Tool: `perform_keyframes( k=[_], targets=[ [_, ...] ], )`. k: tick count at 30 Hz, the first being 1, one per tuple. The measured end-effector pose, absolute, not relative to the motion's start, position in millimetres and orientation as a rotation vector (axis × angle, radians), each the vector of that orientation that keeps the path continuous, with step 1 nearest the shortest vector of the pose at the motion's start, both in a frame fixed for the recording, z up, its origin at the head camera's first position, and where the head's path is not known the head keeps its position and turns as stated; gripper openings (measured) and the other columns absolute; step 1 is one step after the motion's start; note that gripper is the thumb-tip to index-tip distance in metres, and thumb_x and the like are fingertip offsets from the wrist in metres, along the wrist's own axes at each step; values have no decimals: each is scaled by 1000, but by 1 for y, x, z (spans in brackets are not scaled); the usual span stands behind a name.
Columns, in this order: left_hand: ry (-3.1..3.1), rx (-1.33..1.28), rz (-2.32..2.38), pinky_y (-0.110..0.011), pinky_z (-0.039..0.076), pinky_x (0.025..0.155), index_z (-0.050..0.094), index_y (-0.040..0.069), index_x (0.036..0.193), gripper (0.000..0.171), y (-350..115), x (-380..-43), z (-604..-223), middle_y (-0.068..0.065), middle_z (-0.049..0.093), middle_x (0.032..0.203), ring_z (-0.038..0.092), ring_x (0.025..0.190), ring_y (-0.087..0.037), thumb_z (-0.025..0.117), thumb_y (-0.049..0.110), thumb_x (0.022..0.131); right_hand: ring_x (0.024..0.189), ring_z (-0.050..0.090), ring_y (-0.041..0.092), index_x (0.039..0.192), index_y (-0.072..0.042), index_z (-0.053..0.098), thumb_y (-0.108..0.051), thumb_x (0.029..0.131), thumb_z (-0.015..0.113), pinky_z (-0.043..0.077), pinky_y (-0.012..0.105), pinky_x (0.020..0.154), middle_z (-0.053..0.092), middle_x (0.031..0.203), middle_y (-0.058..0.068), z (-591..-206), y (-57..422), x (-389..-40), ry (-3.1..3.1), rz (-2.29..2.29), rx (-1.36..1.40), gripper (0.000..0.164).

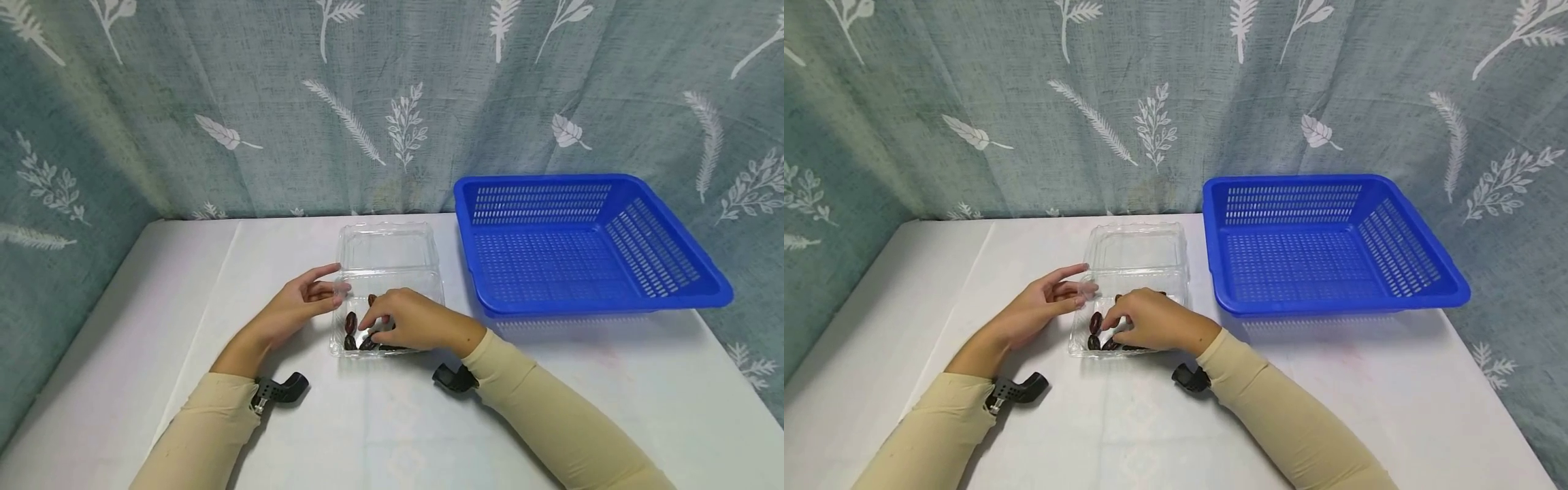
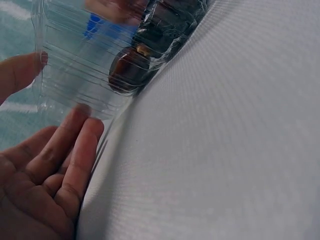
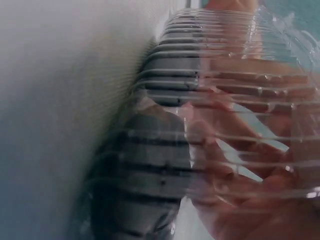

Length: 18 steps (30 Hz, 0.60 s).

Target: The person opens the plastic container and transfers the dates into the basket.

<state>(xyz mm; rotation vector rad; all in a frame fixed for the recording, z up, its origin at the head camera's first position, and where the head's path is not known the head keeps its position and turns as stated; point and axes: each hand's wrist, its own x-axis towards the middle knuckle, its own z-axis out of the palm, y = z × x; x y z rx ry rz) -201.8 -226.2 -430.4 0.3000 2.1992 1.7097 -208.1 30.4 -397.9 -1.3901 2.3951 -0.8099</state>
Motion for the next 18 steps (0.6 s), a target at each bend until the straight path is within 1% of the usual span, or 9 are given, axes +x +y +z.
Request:
perform_keyframes(
  k=[3, 5, 14, 18],
  targets=[
    [2213, 295, 1701, -19, 45, 99, 32, 14, 156, 69, -226, -201, -430, -15, 58, 142, 59, 125, -14, 67, 23, 97, 87, 66, 12, 108, -10, 78, -9, 88, 75, 51, 21, 81, 76, 103, -1, -400, 31, -208, 2387, -786, -1412, 20],
    [2222, 296, 1693, -20, 45, 100, 33, 15, 156, 69, -225, -202, -429, -14, 59, 142, 58, 125, -14, 67, 23, 97, 86, 65, 12, 108, -10, 78, -9, 87, 75, 51, 21, 80, 76, 102, -1, -399, 31, -208, 2393, -773, -1413, 21],
    [2229, 302, 1691, -19, 45, 99, 33, 14, 156, 68, -224, -203, -430, -15, 59, 141, 59, 124, -12, 67, 22, 97, 82, 63, 12, 104, -10, 79, -7, 85, 77, 49, 20, 78, 76, 96, -1, -399, 31, -207, 2412, -757, -1399, 20],
    [2227, 296, 1698, -18, 45, 98, 32, 14, 156, 69, -225, -202, -431, -15, 59, 141, 58, 127, -17, 67, 22, 97, 82, 63, 11, 104, -10, 80, -9, 85, 78, 49, 21, 78, 76, 96, -1, -399, 29, -206, 2426, -728, -1394, 19]
  ],
)
